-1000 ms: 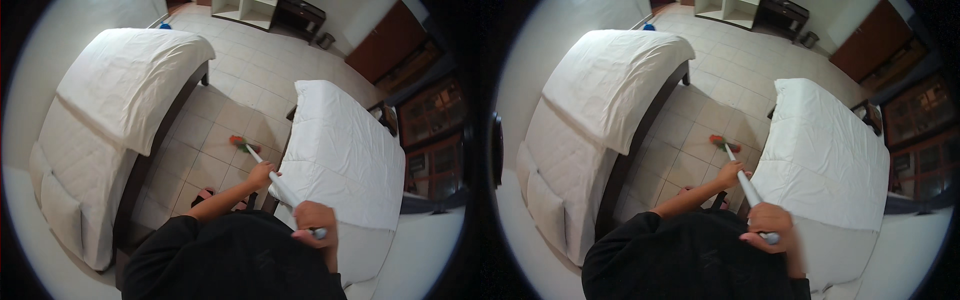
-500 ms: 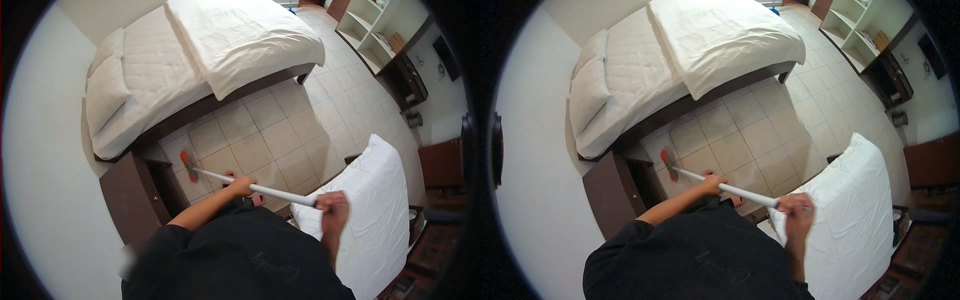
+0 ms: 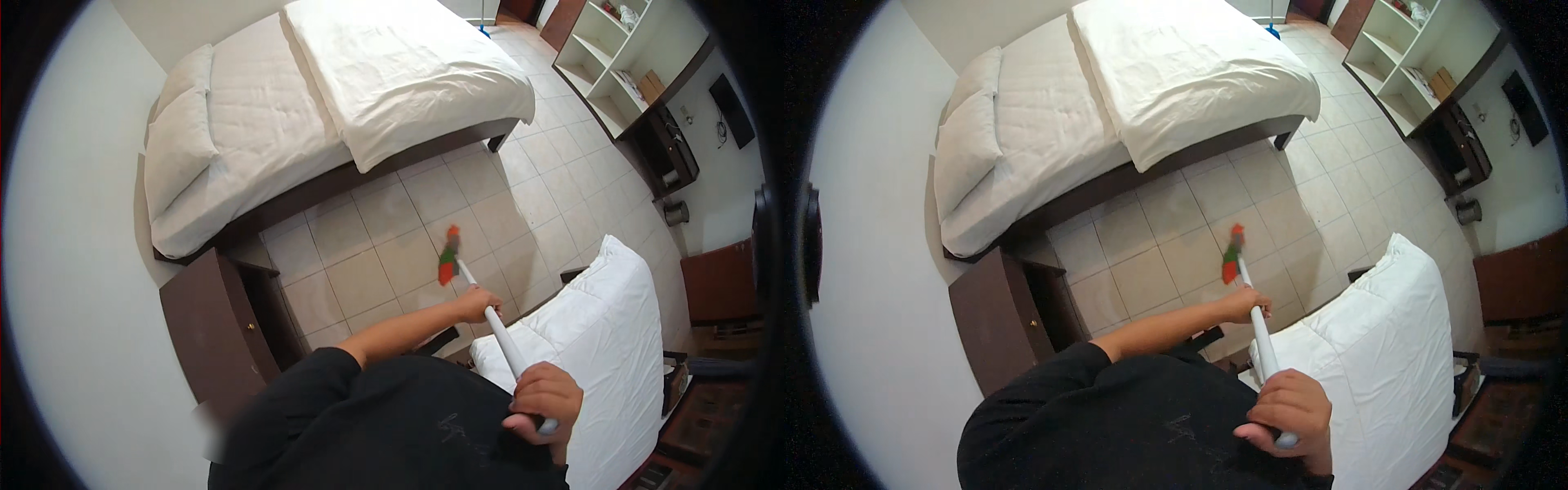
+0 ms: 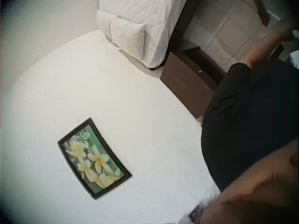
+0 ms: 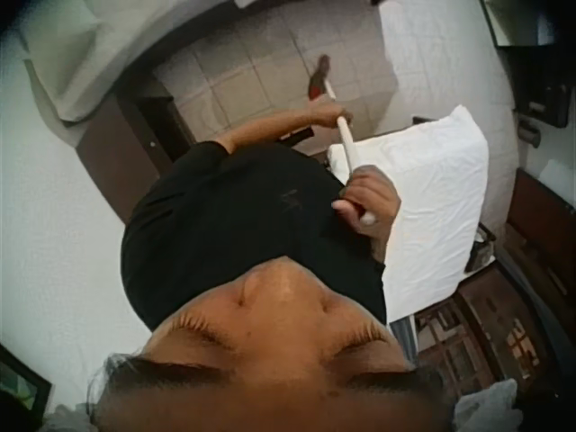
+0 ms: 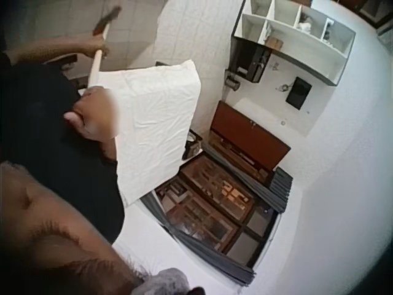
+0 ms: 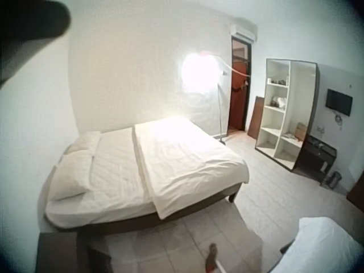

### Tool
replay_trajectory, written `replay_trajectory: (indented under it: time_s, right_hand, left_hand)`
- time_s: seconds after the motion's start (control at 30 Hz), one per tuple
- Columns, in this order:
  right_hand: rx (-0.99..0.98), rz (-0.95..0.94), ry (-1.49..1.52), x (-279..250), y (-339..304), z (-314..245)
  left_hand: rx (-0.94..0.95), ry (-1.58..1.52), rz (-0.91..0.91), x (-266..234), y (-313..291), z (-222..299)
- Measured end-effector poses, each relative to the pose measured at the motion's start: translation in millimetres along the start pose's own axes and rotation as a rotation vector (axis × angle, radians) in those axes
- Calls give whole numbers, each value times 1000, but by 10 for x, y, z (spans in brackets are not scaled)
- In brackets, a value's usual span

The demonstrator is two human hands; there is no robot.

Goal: The person sweeps the tiled floor of a bedroom using a broom. They systematically clean the area around two beds, a nightstand, and a shelving unit, moving the broom back and forth to gather debris.

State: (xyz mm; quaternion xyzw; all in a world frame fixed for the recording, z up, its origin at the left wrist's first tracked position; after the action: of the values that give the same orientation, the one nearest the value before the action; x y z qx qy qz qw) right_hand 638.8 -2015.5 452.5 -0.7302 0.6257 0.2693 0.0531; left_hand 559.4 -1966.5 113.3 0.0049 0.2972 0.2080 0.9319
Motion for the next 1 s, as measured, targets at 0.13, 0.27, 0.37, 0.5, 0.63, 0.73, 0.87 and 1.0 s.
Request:
replay_trajectory:
  time_s: [0.13,0.27,0.37,0.5,0.63,0.73,0.87,1.0]
  right_hand:
    - [-304,106,29,-448,-120,-359]
    - [-180,256,356,-860,-159,-27]
    - [170,358,545,-455,-14,927]
    - [335,283,723,778,73,1906]
    - [541,240,500,828,217,1814]
    - [427,380,340,201,479,1263]
    - [261,266,121,277,1145,579]
    - [-26,130,-111,392,1728,44]
  left_hand:
    - [108,-47,136,-406,19,450]
    - [-134,41,-13,-678,-427,314]
    - [-329,23,28,-875,-1153,-430]
    - [-552,482,33,-1123,-2166,-1399]
    - [-587,311,6,-1035,-2033,-1859]
    - [-398,228,-4,-1061,-1051,-1429]
    - [-205,150,12,-1234,-213,-1214]
    - [-66,64,189,-1830,-44,-955]
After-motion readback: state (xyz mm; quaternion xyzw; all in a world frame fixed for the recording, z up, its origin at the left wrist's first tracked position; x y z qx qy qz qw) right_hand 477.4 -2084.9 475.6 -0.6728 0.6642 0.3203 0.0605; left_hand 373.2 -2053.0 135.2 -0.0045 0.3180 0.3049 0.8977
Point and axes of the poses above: each hand's wrist, its own y-axis towards the middle knuckle, its own x-axis out of the palm, z = x × y, the point moved 10 cm from there along y, towards the middle knuckle, and after that the axes turned 8 degrees about x, right-handed, at the moved point
